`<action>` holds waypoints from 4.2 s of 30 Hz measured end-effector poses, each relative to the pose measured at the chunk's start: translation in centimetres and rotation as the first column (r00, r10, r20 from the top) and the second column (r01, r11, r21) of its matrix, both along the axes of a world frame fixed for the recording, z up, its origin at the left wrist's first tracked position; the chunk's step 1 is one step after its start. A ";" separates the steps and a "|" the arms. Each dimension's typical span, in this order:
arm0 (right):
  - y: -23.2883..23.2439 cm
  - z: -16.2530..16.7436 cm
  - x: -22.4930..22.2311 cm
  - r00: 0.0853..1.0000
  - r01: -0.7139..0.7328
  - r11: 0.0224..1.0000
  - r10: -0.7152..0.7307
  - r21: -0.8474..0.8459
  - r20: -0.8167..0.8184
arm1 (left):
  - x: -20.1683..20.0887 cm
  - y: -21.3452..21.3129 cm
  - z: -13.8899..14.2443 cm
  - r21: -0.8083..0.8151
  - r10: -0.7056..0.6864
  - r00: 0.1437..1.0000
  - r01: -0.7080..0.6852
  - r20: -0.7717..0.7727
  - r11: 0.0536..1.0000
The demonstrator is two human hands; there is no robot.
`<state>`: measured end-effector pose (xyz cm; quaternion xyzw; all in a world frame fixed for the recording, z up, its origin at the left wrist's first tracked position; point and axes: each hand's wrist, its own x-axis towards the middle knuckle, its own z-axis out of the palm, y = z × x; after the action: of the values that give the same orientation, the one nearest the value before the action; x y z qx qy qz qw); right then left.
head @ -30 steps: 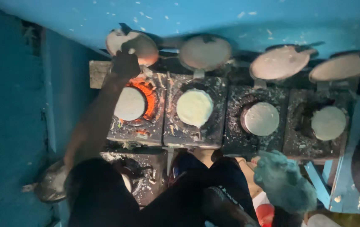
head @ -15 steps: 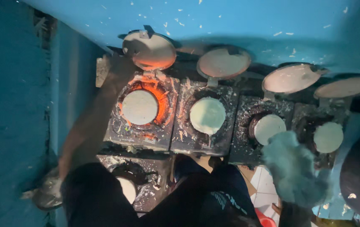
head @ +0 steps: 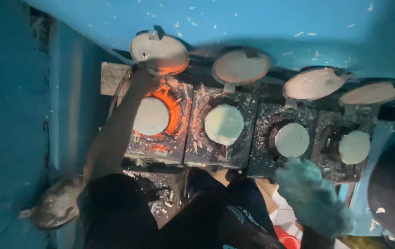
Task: The person cooks flatbreads on a row of round charcoal-heated griddle presses. They press dough onto the hot plates, flip and reposition the flatbreads as they cook, and stack the finished flatbreads in a cloth-lined woven basket.
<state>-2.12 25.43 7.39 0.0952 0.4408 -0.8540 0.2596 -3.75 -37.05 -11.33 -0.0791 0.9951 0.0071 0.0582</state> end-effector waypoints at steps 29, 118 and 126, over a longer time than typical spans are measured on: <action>6.5 -3.5 3.7 0.989 -0.022 0.991 0.040 -0.130 0.143 | -6.3 14.1 3.5 0.088 -0.175 0.985 0.174 0.007 0.981; -22.0 -18.0 -8.6 -0.024 0.201 0.297 0.954 0.934 -0.298 | 19.4 21.3 9.8 0.635 0.711 0.654 -0.440 -0.258 0.635; -18.9 -14.9 -14.2 -0.015 0.105 0.397 0.917 0.912 -0.398 | 8.8 18.0 8.0 0.165 0.695 0.719 -0.685 -0.003 0.710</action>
<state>-16.30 6.53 -7.49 -0.5220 0.7980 -0.2652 0.1426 5.09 -19.09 -3.36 -0.4401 0.8913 0.1064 0.0249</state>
